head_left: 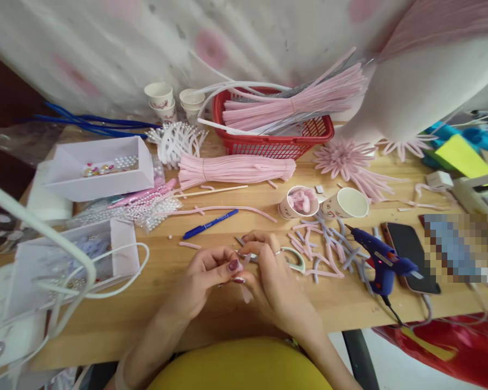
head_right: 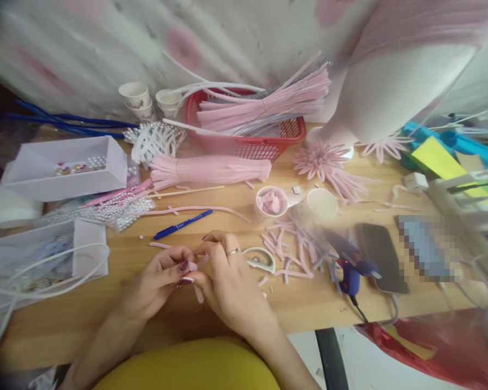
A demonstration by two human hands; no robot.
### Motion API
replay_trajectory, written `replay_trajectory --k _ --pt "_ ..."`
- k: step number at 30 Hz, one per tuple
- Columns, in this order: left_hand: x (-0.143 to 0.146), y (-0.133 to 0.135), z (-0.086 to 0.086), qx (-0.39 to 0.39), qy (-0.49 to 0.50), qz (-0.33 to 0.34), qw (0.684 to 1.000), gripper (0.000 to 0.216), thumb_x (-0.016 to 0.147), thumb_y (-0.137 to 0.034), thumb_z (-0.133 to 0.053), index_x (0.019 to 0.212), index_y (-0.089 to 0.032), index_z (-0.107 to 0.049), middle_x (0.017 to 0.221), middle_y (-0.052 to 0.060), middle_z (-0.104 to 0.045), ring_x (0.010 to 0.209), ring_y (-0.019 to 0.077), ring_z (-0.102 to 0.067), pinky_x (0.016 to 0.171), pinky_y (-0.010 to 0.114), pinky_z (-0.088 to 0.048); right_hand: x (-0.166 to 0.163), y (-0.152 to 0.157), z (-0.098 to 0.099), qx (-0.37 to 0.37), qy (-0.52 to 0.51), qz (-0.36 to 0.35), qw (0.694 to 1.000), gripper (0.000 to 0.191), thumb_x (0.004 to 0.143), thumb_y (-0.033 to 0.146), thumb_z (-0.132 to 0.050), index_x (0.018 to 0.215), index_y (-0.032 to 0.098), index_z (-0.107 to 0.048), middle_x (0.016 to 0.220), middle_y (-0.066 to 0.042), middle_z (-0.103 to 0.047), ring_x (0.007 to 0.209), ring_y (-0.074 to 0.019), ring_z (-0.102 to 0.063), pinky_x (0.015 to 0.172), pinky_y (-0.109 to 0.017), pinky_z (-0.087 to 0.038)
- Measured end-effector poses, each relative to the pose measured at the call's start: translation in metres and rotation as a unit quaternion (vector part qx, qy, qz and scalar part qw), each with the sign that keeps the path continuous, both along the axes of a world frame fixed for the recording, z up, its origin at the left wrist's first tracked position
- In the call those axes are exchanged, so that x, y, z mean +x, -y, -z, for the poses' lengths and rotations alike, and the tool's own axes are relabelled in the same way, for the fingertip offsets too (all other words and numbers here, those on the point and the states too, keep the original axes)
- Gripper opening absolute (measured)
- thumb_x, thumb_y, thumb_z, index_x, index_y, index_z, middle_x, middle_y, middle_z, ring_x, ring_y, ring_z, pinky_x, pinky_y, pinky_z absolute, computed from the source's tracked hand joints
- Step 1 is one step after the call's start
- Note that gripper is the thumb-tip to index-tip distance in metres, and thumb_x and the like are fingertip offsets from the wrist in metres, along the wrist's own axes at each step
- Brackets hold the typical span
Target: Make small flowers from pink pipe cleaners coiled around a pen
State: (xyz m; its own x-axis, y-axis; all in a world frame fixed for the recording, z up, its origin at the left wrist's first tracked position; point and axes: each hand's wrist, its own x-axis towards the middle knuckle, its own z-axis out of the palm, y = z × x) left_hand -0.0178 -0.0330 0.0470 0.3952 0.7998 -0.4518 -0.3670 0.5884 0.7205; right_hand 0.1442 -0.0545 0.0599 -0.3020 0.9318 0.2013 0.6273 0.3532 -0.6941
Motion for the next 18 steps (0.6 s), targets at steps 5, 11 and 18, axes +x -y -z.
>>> replay_trajectory --k 5,11,18 --pt "0.003 0.003 0.002 -0.007 -0.008 -0.027 1.000 0.032 0.064 -0.042 -0.085 0.065 -0.015 -0.068 0.062 -0.002 -0.059 0.056 0.0087 -0.045 0.053 0.020 -0.032 0.001 -0.003 -0.003 0.003 0.065 -0.051 0.997 0.021 0.098 0.039 -0.048 0.102 0.018 -0.050 0.101 -0.012 -0.059 0.093 -0.0266 -0.057 0.079 -0.041 -0.049" --pt "0.000 0.002 0.003 -0.032 0.003 -0.015 0.999 0.029 0.066 -0.041 -0.083 0.065 -0.015 -0.068 0.061 -0.001 -0.060 0.054 0.0070 -0.041 0.053 0.020 -0.028 0.003 -0.005 0.002 0.037 0.060 -0.082 0.994 0.018 0.099 0.017 -0.041 0.084 0.019 -0.051 0.077 -0.006 -0.059 0.077 -0.0218 -0.052 0.074 -0.035 -0.045" --pt "0.003 -0.002 -0.005 -0.083 0.045 0.033 0.995 0.031 0.057 -0.038 -0.087 0.061 -0.014 -0.067 0.056 -0.002 -0.052 0.048 0.0057 -0.028 0.046 0.021 -0.017 0.006 -0.003 0.009 0.044 -0.106 -0.085 0.990 0.020 0.088 0.009 -0.041 0.073 0.022 -0.047 0.062 0.001 -0.048 0.061 -0.0173 -0.044 0.065 -0.032 -0.040"
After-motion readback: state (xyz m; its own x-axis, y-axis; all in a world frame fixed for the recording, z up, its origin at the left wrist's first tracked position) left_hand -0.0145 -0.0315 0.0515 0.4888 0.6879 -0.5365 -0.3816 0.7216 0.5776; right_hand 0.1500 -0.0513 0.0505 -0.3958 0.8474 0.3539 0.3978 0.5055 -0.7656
